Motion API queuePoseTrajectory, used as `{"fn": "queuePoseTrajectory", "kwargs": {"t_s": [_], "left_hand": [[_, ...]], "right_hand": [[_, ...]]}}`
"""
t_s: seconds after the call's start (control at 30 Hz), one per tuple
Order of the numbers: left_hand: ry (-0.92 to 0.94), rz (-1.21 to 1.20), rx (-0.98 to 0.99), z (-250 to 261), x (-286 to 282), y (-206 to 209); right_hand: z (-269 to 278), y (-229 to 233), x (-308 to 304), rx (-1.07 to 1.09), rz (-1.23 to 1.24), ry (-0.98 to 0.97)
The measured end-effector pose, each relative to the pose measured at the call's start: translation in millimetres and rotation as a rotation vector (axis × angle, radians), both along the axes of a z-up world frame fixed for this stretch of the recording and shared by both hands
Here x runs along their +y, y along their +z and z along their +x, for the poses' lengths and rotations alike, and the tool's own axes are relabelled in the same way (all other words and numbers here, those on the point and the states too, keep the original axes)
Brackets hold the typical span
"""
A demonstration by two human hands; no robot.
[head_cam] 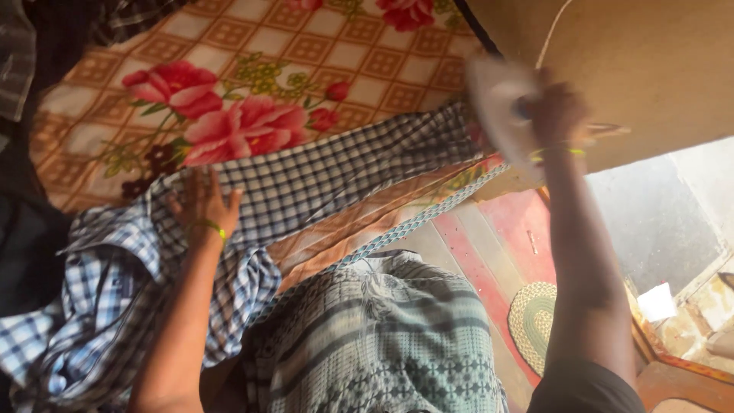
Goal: The person irons a blue and white checkered shirt on a floral-patterned table. They use a white electric iron to smooth the fabric, repeatedly adjusting the shirt's position and sleeves with their hands to ensure even coverage.
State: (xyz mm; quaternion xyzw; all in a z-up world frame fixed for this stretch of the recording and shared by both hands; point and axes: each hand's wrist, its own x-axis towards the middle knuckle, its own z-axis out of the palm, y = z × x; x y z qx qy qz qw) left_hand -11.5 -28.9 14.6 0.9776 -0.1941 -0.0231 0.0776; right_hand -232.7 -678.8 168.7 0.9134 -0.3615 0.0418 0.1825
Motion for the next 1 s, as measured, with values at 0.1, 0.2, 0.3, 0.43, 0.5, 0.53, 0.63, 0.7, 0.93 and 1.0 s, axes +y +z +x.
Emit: {"fn": "queuePoseTrajectory", "kwargs": {"t_s": [0.1,0.2,0.3,0.43,0.5,0.53,0.63,0.7,0.93,1.0], "left_hand": [[-0.271,-0.049,-0.134,-17.7,-57.4,12.7],[-0.565,-0.238,-0.146,-27.1,-130.3,12.5],[-0.734,-0.381,-0.147,-36.3,-198.8,0.5],[-0.746,-0.167,-0.082,-51.6,-247.2,-17.2],[-0.731,-0.102,-0.043,-56.2,-251.8,-20.5],[-0.729,-0.087,-0.030,-58.3,-250.8,-21.1],[-0.724,-0.074,-0.013,-53.9,-249.9,-17.7],[-0.732,-0.108,-0.039,-55.2,-250.6,-14.7],[-0.628,-0.623,-0.160,-56.0,-292.1,18.5],[-0.639,-0.689,-0.149,-58.3,-331.3,29.2]], "right_hand": [[-56.1,31.4,-26.8,-0.377,-0.577,0.176],[-82.0,55.8,-14.0,-0.897,0.160,0.129],[-70.2,43.0,-11.4,-1.067,0.322,0.046],[-0.6,-19.3,-58.1,-1.297,0.351,0.488],[15.3,-45.8,-70.0,-1.323,0.417,0.421],[25.1,-54.6,-74.6,-1.336,0.453,0.393],[43.8,-69.2,-85.3,-1.486,0.529,0.256],[42.7,-81.5,-88.5,-1.443,0.434,0.271],[8.2,-122.9,-124.4,-1.532,0.628,0.221],[-7.1,-131.4,-133.6,-1.456,0.766,0.164]]}}
